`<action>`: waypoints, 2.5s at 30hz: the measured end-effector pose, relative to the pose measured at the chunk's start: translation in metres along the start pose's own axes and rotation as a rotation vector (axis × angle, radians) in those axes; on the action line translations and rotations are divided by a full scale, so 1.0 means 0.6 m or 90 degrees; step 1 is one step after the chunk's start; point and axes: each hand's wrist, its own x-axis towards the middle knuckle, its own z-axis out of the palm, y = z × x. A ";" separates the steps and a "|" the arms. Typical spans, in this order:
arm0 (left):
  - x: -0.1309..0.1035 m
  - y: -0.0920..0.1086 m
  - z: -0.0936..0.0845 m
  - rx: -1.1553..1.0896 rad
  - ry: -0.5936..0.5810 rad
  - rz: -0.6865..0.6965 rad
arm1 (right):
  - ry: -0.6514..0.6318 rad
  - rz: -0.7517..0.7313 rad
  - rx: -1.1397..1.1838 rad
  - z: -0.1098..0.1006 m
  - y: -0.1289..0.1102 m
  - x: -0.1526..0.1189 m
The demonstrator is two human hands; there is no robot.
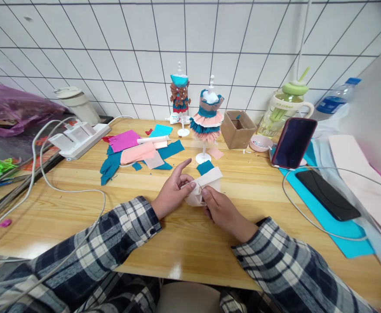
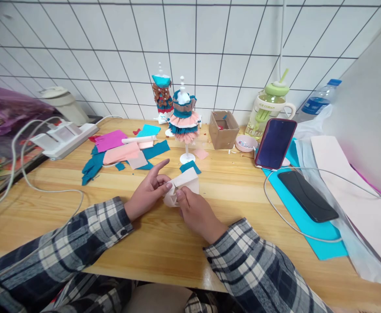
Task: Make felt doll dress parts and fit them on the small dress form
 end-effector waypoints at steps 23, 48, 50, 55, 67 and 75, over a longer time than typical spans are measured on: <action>-0.002 0.002 0.001 -0.003 -0.045 -0.008 | 0.011 0.020 0.005 0.000 0.003 0.003; 0.075 -0.009 -0.202 0.042 0.508 0.139 | 0.198 -0.054 0.188 -0.080 0.002 0.007; 0.079 -0.019 -0.223 0.079 0.507 0.151 | 0.256 -0.008 0.000 -0.090 0.010 0.011; 0.073 -0.024 -0.223 0.313 0.540 0.122 | 0.208 0.083 -0.281 -0.101 0.034 0.023; 0.022 0.016 -0.090 0.335 0.108 0.213 | 0.129 0.015 -0.127 -0.068 0.027 0.030; -0.006 0.004 -0.002 0.225 0.002 -0.006 | 0.088 -0.069 0.173 -0.027 0.001 0.015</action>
